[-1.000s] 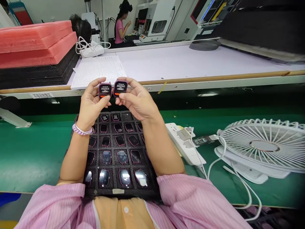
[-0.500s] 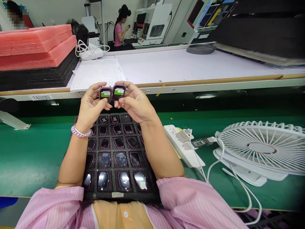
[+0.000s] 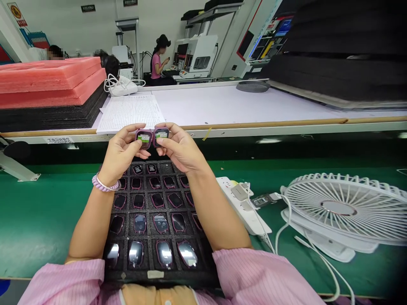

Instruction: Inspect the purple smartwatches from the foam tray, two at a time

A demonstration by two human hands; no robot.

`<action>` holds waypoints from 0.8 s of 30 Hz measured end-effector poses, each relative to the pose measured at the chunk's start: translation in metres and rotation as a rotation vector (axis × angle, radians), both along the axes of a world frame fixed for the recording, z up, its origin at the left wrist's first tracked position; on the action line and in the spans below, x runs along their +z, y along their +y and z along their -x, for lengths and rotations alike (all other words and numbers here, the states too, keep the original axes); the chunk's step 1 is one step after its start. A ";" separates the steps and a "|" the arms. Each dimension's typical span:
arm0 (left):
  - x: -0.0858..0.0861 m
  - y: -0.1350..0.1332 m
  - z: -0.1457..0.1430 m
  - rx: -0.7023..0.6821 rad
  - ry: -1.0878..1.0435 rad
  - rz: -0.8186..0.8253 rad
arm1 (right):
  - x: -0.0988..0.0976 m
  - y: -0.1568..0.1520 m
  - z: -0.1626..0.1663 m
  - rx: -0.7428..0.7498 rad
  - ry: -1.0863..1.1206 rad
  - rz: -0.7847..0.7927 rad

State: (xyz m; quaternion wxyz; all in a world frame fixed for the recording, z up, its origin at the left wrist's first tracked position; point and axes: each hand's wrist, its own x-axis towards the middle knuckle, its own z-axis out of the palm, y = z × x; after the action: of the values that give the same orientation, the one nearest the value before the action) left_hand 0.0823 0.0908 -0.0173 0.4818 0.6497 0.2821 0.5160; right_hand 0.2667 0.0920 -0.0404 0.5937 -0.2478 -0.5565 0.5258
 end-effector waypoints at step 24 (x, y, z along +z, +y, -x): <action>-0.055 -0.084 0.032 -0.159 0.033 0.325 | -0.049 -0.096 0.006 0.149 -0.020 0.210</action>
State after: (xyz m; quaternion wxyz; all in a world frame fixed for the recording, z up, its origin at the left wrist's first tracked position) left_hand 0.0505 0.0064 -0.0720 0.6149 0.5922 0.3173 0.4130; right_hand 0.2603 -0.0039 -0.0899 0.5181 -0.2718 -0.5211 0.6214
